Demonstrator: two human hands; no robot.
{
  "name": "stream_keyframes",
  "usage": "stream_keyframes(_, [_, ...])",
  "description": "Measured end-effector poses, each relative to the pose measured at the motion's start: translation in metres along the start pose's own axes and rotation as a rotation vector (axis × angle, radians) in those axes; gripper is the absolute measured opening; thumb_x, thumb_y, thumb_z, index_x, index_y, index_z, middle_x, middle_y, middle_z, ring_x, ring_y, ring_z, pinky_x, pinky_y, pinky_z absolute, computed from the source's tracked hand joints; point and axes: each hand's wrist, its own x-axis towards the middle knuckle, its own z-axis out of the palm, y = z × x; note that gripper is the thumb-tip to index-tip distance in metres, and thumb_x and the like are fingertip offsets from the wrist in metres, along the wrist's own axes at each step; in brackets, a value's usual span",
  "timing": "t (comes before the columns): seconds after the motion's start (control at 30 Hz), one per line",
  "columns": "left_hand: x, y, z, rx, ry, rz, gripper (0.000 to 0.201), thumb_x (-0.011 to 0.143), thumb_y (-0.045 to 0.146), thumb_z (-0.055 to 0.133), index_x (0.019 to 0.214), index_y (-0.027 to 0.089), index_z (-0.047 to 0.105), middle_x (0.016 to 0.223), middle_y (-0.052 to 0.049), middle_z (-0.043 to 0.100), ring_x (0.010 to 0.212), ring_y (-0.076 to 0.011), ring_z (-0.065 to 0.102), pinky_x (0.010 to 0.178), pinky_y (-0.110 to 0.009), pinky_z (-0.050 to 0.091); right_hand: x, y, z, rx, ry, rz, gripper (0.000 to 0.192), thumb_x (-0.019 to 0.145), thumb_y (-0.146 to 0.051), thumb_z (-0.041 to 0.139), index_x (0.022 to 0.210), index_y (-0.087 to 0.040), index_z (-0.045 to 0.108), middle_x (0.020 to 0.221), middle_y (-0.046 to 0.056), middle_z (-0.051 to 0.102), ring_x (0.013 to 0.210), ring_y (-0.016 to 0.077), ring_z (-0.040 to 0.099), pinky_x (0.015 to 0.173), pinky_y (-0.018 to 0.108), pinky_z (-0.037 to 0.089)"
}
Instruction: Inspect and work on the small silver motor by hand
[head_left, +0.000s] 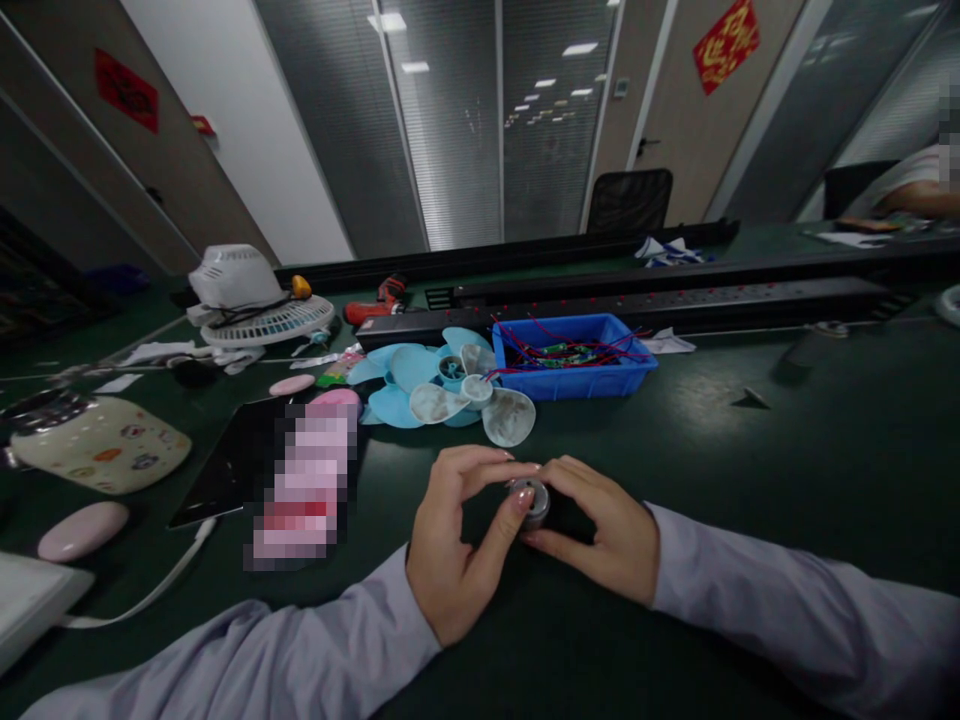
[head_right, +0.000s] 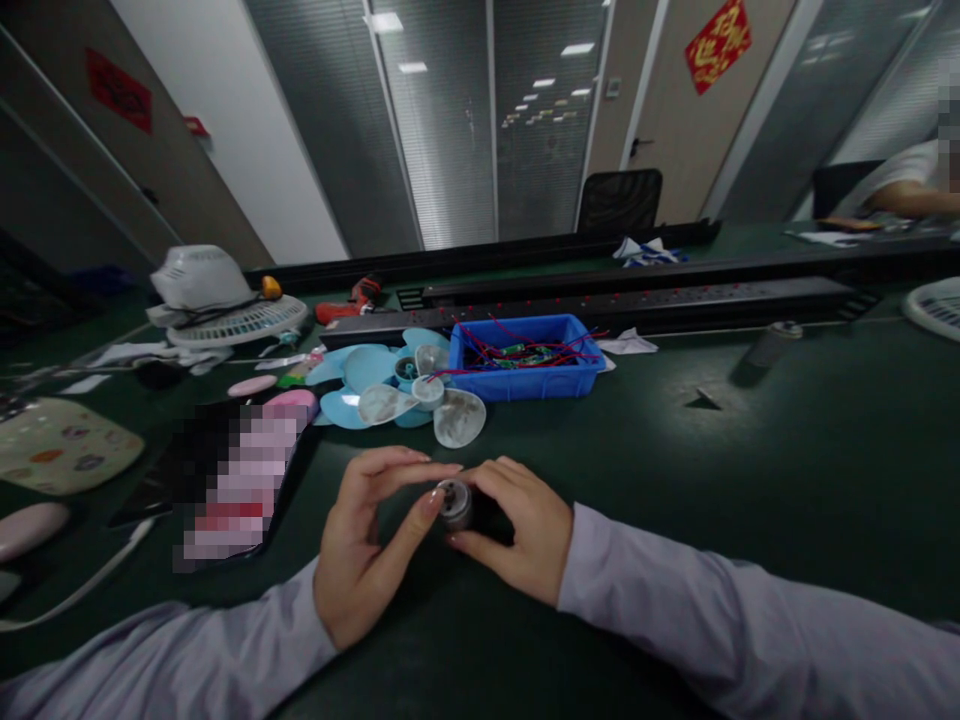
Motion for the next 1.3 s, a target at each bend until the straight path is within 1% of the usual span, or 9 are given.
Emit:
stream_keyframes(0.17, [0.000, -0.002, 0.005, -0.052, 0.060, -0.023, 0.036, 0.081, 0.010, 0.063, 0.110, 0.022, 0.046, 0.095, -0.002, 0.063, 0.093, -0.0150, 0.059, 0.089, -0.031, 0.042, 0.000, -0.001, 0.000, 0.005, 0.001, 0.003, 0.027, 0.081, -0.024, 0.066, 0.104, -0.017, 0.056, 0.093, 0.006, 0.063, 0.085, 0.0209, 0.055, 0.076, 0.036, 0.042])
stream_keyframes(0.47, [0.002, -0.002, -0.001, 0.012, -0.026, -0.048, 0.025, 0.085, 0.014, 0.058, 0.109, 0.021, 0.051, 0.096, -0.003, 0.067, 0.100, -0.0178, 0.057, 0.090, -0.034, 0.039, 0.001, 0.000, 0.000, 0.017, 0.000, -0.008, 0.028, 0.080, -0.022, 0.067, 0.104, -0.016, 0.056, 0.093, 0.006, 0.063, 0.085, 0.0204, 0.055, 0.076, 0.035, 0.042])
stream_keyframes(0.6, [0.000, 0.000, 0.000, 0.011, 0.000, -0.059, 0.026, 0.086, 0.016, 0.058, 0.111, 0.020, 0.051, 0.099, -0.004, 0.067, 0.103, -0.0182, 0.057, 0.093, -0.035, 0.040, 0.000, -0.001, 0.000, 0.007, -0.003, -0.002, 0.025, 0.079, -0.023, 0.067, 0.101, -0.016, 0.057, 0.090, 0.006, 0.062, 0.084, 0.0209, 0.054, 0.075, 0.035, 0.042])
stream_keyframes(0.77, [0.001, 0.000, 0.005, 0.018, 0.073, -0.071, 0.030, 0.079, 0.016, 0.068, 0.104, 0.021, 0.053, 0.091, -0.002, 0.066, 0.096, -0.0199, 0.060, 0.089, -0.036, 0.042, 0.001, -0.003, -0.001, -0.002, 0.007, 0.003, 0.025, 0.080, -0.023, 0.066, 0.102, -0.017, 0.057, 0.091, 0.006, 0.062, 0.085, 0.0211, 0.055, 0.076, 0.036, 0.043])
stream_keyframes(0.97, [0.004, 0.001, 0.008, -0.089, 0.131, -0.131, 0.028, 0.079, 0.014, 0.067, 0.099, 0.024, 0.051, 0.089, 0.000, 0.063, 0.088, -0.0165, 0.061, 0.084, -0.034, 0.046, 0.001, -0.003, -0.001, 0.003, 0.001, 0.004, 0.024, 0.080, -0.024, 0.066, 0.102, -0.018, 0.057, 0.092, 0.006, 0.063, 0.086, 0.0210, 0.056, 0.078, 0.037, 0.044])
stream_keyframes(1.1, [0.003, 0.001, -0.001, -0.003, 0.253, -0.084, 0.015, 0.079, 0.016, 0.068, 0.089, 0.024, 0.061, 0.095, -0.002, 0.058, 0.093, -0.0178, 0.059, 0.088, -0.036, 0.046, 0.000, -0.003, -0.001, 0.007, -0.001, 0.012, 0.027, 0.080, -0.026, 0.067, 0.104, -0.019, 0.057, 0.097, 0.007, 0.064, 0.089, 0.0219, 0.057, 0.080, 0.038, 0.044])
stream_keyframes(1.17, [-0.001, -0.002, -0.010, 0.033, 0.264, -0.084, 0.016, 0.079, 0.016, 0.068, 0.090, 0.024, 0.061, 0.094, -0.002, 0.060, 0.094, -0.0183, 0.060, 0.089, -0.037, 0.046, 0.000, -0.003, -0.002, 0.010, -0.004, 0.023, 0.029, 0.081, -0.026, 0.067, 0.107, -0.018, 0.057, 0.099, 0.007, 0.064, 0.091, 0.0220, 0.057, 0.083, 0.038, 0.044])
stream_keyframes(1.23, [-0.007, -0.007, -0.022, 0.045, 0.197, -0.136, 0.023, 0.079, 0.016, 0.068, 0.095, 0.024, 0.055, 0.089, -0.001, 0.065, 0.092, -0.0186, 0.064, 0.087, -0.037, 0.048, 0.000, -0.004, -0.002, 0.007, -0.013, 0.040, 0.030, 0.080, -0.026, 0.067, 0.108, -0.018, 0.057, 0.100, 0.007, 0.064, 0.092, 0.0221, 0.057, 0.083, 0.038, 0.044])
stream_keyframes(1.3, [-0.014, -0.012, -0.033, 0.058, 0.075, -0.220, 0.028, 0.079, 0.017, 0.068, 0.098, 0.024, 0.049, 0.085, 0.000, 0.070, 0.086, -0.0191, 0.068, 0.083, -0.037, 0.051, 0.000, -0.004, -0.002, 0.005, -0.020, 0.054, 0.031, 0.080, -0.027, 0.068, 0.108, -0.018, 0.057, 0.100, 0.007, 0.064, 0.092, 0.0222, 0.057, 0.083, 0.038, 0.044])
